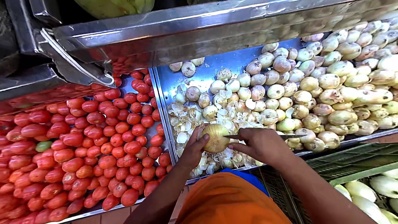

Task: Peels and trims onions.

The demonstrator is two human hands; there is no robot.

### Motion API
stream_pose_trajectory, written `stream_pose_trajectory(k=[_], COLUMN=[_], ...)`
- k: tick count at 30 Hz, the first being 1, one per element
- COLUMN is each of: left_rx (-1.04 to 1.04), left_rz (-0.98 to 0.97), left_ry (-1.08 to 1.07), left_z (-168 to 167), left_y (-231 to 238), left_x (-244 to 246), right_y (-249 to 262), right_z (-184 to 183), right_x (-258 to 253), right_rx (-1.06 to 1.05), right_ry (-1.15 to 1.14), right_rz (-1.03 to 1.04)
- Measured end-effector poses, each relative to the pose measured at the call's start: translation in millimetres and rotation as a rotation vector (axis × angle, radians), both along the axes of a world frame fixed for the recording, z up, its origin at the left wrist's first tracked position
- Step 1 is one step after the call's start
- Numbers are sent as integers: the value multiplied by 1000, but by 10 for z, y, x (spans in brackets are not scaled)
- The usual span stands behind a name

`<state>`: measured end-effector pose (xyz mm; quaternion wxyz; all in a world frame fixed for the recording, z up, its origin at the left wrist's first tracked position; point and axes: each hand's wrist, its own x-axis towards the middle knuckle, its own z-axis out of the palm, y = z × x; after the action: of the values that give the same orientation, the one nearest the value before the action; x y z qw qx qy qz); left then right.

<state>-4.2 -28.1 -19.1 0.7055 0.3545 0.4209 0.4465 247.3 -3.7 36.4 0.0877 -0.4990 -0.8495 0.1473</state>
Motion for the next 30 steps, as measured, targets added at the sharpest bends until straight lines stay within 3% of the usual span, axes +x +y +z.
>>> stream_pose_trajectory(k=[7, 15, 22, 26, 30], left_rx=[61, -24, -41, -87, -138], left_rz=[-66, -309, -424, -375, -284], left_ry=[258, 418, 460, 599, 596], left_z=[176, 187, 95, 112, 83], left_y=[56, 142, 195, 194, 252], left_x=[-32, -65, -6, 16, 35], right_y=[40, 73, 112, 74, 43], right_z=[168, 265, 123, -50, -298], right_x=[-31, -169, -232, -217, -160], right_rx=[63, -242, -388, -264, 47], right_ry=[-279, -494, -473, -387, -194], right_rz=[46, 186, 285, 302, 298])
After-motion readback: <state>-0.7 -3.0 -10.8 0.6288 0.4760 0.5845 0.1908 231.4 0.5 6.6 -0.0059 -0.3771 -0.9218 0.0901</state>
